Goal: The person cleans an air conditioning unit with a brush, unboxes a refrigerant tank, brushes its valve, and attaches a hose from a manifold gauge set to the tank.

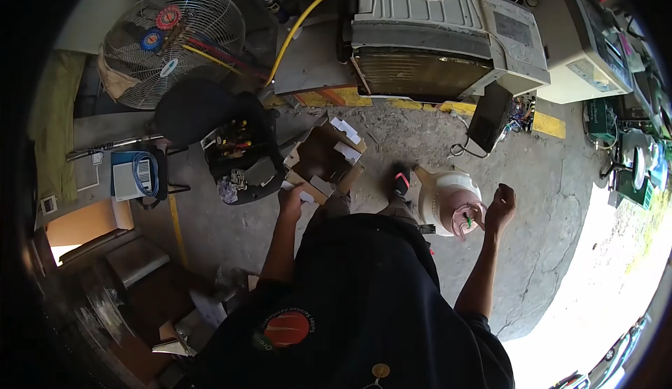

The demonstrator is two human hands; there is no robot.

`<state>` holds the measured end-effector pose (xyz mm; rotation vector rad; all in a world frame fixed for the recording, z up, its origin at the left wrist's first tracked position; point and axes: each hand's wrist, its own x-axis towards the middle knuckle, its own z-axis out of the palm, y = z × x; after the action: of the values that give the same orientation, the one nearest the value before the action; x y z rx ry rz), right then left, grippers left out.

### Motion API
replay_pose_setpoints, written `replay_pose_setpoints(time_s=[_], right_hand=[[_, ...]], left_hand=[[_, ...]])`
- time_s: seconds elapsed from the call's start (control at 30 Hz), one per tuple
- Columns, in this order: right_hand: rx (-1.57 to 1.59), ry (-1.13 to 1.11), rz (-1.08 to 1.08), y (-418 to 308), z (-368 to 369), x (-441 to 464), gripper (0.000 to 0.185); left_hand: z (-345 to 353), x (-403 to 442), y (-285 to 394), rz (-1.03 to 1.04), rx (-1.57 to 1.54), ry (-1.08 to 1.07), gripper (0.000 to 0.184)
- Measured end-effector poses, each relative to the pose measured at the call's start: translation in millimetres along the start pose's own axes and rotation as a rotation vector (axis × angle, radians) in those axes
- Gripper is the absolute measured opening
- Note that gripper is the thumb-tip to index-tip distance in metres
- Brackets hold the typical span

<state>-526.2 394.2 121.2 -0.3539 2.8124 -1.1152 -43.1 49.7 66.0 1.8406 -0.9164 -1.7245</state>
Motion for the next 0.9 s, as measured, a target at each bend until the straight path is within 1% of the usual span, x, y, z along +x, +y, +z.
replay_pose_setpoints(time_s=[0.03, 0.07, 0.1, 0.13, 0.17, 0.2, 0.23, 0.27, 0.3, 0.37, 0.47, 0.5, 0.53, 0.6, 0.67, 0.73, 0.8, 0.83, 0.9], right_hand=[[0.050, -0.082, -0.019, -18.5, 17.2, -18.0, 0.019], [0.079, -0.210, -0.007, -44.4, 31.0, -36.4, 0.019], [0.119, -0.394, 0.021, -73.1, 42.5, -54.9, 0.020], [0.089, -0.514, -0.176, -78.7, 55.3, -74.9, 0.020], [0.095, -0.594, -0.114, -94.1, 72.5, -99.4, 0.020], [0.058, -0.683, -0.190, -114.0, 83.2, -118.9, 0.020], [0.024, -0.768, -0.162, -123.5, 95.0, -140.3, 0.021], [0.018, -0.803, -0.138, -131.2, 107.6, -161.9, 0.021], [0.034, -0.852, -0.076, -136.7, 116.3, -181.5, 0.023], [-0.039, -0.932, -0.010, -123.7, 132.9, -211.9, 0.027], [-0.101, -0.922, 0.042, -104.0, 151.8, -240.5, 0.027], [-0.121, -0.879, 0.068, -99.8, 161.8, -247.4, 0.026], [-0.139, -0.839, 0.094, -95.5, 173.8, -254.6, 0.025], [-0.060, -0.789, 0.031, -89.4, 214.7, -260.8, 0.024], [-0.010, -0.729, -0.035, -104.6, 263.5, -255.6, 0.029], [-0.134, -0.509, -0.311, -148.9, 308.2, -238.1, 0.043], [-0.280, -0.403, -0.265, -201.1, 330.8, -213.7, 0.065], [-0.282, -0.394, -0.248, -194.8, 350.8, -200.5, 0.065], [-0.249, -0.222, -0.158, -171.6, 391.8, -182.9, 0.064]], left_hand=[[-2.0, 13.0, -5.9, -0.083, 0.054, -0.043, 0.034], [-16.4, 37.8, -37.2, 0.123, 0.165, -0.184, 0.032], [-30.9, 62.4, -68.0, 0.343, 0.246, -0.304, 0.031], [-16.3, 61.1, -62.6, 0.056, 0.044, -0.201, 0.026], [-9.1, 63.2, -59.1, -0.234, -0.154, -0.093, 0.021], [-14.1, 75.5, -68.0, -0.241, -0.161, -0.094, 0.021], [-23.3, 91.9, -86.8, -0.308, -0.131, -0.119, 0.022], [-30.9, 106.4, -97.2, -0.371, -0.101, -0.148, 0.024], [-36.4, 113.8, -98.7, -0.373, -0.108, -0.153, 0.024], [-43.0, 125.2, -99.5, -0.478, -0.165, -0.127, 0.023], [-48.7, 161.9, -130.3, -0.468, -0.249, -0.163, 0.025], [-50.6, 170.6, -144.9, -0.459, -0.291, -0.184, 0.027], [-48.0, 170.0, -141.8, -0.474, -0.282, -0.187, 0.027], [-41.8, 167.1, -127.4, -0.471, -0.328, -0.179, 0.022], [-37.7, 157.3, -108.0, -0.480, -0.250, -0.185, 0.021], [-33.8, 157.8, -99.1, -0.472, -0.180, -0.199, 0.019], [-40.3, 159.5, -101.6, -0.359, -0.018, -0.318, 0.020], [-41.4, 158.4, -98.0, -0.363, -0.003, -0.328, 0.020], [-47.1, 157.3, -92.4, -0.196, 0.030, -0.438, 0.018]])
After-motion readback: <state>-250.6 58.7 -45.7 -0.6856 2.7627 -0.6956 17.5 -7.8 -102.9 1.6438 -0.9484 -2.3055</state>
